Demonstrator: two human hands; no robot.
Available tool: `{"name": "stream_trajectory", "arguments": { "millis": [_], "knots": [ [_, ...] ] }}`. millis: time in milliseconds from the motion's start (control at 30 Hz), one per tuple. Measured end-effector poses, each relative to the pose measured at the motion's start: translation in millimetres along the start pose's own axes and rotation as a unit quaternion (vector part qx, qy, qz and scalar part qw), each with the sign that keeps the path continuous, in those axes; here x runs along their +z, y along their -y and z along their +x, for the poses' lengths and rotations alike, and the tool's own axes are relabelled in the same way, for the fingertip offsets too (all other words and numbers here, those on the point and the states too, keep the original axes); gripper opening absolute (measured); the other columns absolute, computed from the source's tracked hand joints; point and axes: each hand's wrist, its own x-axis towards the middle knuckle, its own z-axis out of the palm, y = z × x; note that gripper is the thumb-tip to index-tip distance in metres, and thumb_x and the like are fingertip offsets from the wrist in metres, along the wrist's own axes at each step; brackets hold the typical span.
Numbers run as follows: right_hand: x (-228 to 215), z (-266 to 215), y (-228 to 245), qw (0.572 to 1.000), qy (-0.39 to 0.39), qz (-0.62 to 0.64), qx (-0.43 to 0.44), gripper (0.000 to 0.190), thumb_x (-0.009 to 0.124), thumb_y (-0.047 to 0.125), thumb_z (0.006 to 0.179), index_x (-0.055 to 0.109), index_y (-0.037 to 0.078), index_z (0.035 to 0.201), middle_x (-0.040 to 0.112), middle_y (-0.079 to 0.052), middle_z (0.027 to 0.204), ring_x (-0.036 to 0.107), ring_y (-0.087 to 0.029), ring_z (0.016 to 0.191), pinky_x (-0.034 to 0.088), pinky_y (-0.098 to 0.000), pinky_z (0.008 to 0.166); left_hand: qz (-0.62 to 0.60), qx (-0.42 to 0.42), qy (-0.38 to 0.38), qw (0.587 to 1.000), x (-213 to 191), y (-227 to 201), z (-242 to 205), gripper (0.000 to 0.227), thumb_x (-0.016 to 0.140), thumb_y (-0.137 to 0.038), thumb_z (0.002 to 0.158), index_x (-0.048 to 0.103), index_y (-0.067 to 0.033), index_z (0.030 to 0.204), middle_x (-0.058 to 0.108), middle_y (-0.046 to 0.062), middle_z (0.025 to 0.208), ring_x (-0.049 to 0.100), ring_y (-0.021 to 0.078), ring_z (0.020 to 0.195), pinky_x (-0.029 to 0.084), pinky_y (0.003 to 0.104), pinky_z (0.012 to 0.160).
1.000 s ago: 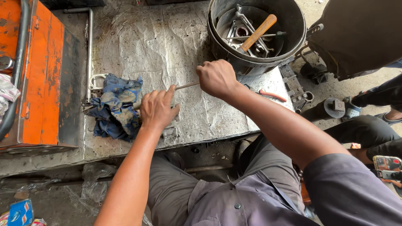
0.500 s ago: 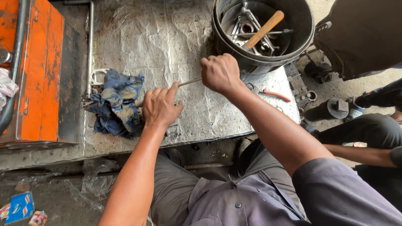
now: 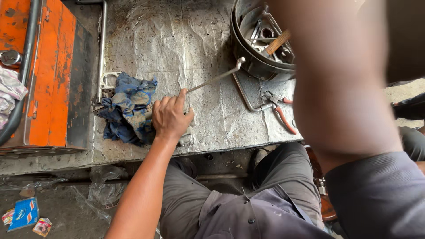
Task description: The person uses pliers to remove a small component from a metal mechanical assembly and subsequently uses a long thin metal tool and a wrench to manipulate parts within the assembly housing.
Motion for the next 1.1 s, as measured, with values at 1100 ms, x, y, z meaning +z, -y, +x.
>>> {"name": "stream_trajectory", "arguments": {
  "millis": [1100],
  "knots": [
    [64,-176,48,0.942,0.252,0.154,0.158,0.012,0.06,0.008,0.079,0.065,0.01,0.069,0.066,-0.01,0.074,0.064,-0.034,0.076,0.048,-0.0495,0.07,0.139,0.072,0.17,0.973,-29,-8,5,0.085,0.078,-0.042,0.079,0.044,-0.0109,0.15,0.072,0.012,0.09,0.061,0.0269,0.09,0.039,0.048,0.086]
  ]
}}
